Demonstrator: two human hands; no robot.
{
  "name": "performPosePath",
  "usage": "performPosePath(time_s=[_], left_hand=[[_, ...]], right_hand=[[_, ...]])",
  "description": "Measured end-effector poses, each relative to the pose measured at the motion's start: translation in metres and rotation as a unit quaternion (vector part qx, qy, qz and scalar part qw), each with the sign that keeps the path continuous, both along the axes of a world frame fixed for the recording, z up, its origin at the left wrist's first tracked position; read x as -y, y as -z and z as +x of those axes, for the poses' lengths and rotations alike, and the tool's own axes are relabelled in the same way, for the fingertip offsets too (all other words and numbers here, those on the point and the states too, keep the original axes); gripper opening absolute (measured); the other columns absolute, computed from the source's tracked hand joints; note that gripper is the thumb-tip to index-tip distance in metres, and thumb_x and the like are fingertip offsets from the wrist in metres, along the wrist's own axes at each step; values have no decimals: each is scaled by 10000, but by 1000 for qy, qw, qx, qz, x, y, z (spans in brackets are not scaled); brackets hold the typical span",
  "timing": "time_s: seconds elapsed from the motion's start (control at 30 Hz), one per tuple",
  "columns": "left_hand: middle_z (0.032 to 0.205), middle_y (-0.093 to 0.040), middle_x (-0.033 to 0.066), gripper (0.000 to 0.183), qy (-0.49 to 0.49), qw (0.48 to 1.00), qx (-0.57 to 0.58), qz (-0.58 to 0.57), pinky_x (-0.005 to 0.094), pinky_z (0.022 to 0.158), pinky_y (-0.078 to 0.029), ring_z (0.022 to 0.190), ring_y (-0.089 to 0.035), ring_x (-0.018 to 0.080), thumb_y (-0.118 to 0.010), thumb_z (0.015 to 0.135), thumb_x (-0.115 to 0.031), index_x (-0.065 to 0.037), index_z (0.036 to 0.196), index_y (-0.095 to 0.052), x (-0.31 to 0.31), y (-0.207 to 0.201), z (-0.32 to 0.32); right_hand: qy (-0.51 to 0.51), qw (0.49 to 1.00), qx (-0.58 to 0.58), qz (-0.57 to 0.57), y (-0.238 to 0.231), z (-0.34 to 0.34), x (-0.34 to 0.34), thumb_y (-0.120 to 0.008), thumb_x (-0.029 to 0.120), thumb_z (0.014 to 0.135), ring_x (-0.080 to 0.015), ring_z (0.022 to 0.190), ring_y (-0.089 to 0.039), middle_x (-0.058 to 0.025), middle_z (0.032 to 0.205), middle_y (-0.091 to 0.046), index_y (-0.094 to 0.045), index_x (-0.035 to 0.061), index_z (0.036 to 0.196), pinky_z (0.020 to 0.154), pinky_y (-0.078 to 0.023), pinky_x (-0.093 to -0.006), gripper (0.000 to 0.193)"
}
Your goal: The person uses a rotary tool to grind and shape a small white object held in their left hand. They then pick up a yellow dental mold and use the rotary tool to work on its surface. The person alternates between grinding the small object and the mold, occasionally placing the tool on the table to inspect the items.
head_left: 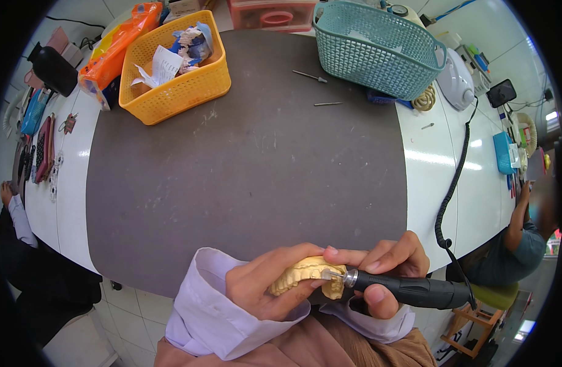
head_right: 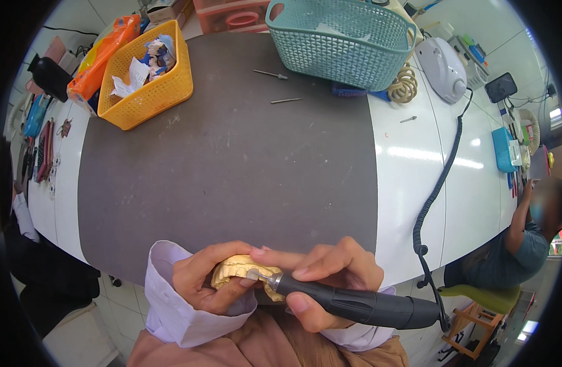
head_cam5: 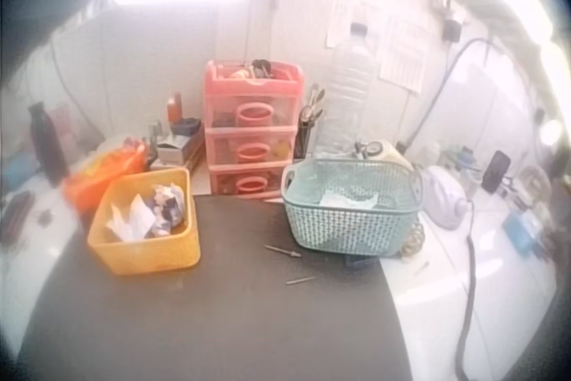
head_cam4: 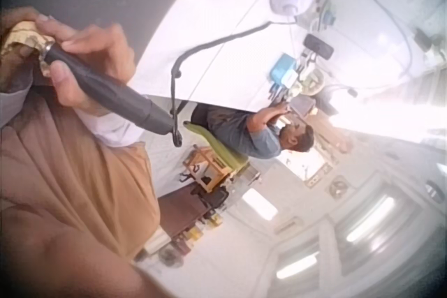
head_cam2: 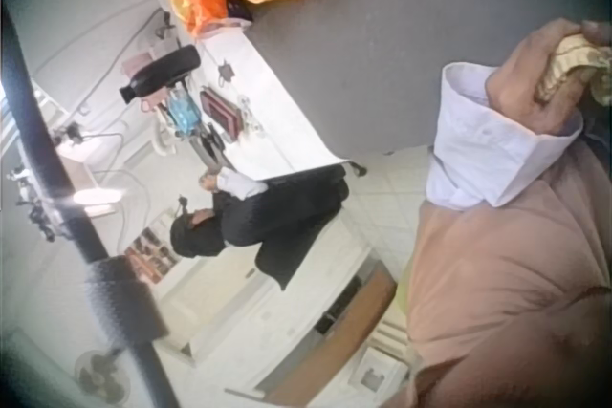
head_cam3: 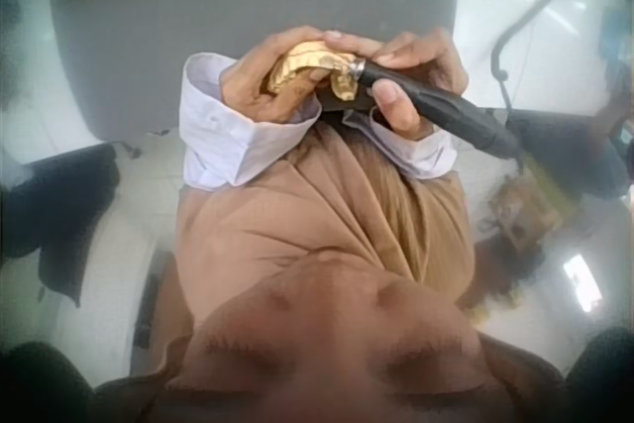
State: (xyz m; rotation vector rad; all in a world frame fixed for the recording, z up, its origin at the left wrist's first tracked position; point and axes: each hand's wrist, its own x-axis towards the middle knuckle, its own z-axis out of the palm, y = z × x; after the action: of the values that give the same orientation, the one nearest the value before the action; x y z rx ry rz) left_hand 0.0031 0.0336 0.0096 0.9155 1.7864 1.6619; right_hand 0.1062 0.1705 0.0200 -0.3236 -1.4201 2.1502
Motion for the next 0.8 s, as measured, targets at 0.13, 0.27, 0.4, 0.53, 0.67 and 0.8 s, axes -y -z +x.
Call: performPosePath(time_s=[0.13,0.27,0.4,0.53,0.67,0.8], left_hand=[[896,-645,141,318,9,1000,-8,-5,289,665,-525,795,-662,239,-700,760,-38,-5,1059,-597,-1,-2,-1],[903,-642,135,317,18,1000,-24,-3,294,665,-526,800,-660,247,-693,759,-19,-7,1060,-593,-1,-3,-1],[956,-635,139,357,44,998,-29,15,303,697,-528,848,-654,253,-691,744,16,-10,1082,-577,-2,0,-3],[939,-662,144,247,36,998,-41,24,297,742,-524,869,-658,237,-661,797,-36,-3,1028,-582,-6,-1,-1],[929,-666,135,248,31,998,-59,17,296,734,-524,860,-658,236,-664,798,-47,-9,1029,-582,-6,-1,1],[1008,-632,137,456,56,995,-85,14,317,716,-542,890,-648,276,-684,678,90,-18,1104,-560,-3,1,-2]], right_hand=[[-5,1000,18,-14,-4,1,-4,-690,102,751,-443,875,-619,-148,621,-548,-415,-7,796,792,-535,-496,300],[-32,999,-3,-33,-2,3,-8,-685,74,766,-421,941,-609,-260,730,-626,-469,-13,826,796,-540,-375,241],[-37,999,-1,-31,-1,4,-10,-689,82,765,-411,936,-615,-285,761,-628,-463,-11,827,813,-532,-389,252],[-41,998,4,-45,-2,6,-11,-691,75,761,-401,935,-619,-305,791,-627,-461,-8,840,819,-529,-388,257],[-63,997,-11,-46,1,9,-14,-693,70,760,-396,943,-618,-332,837,-618,-459,-4,856,818,-526,-385,263],[-82,996,-12,-42,3,10,-16,-690,71,765,-406,958,-609,-343,862,-612,-460,-1,865,825,-521,-395,262]])
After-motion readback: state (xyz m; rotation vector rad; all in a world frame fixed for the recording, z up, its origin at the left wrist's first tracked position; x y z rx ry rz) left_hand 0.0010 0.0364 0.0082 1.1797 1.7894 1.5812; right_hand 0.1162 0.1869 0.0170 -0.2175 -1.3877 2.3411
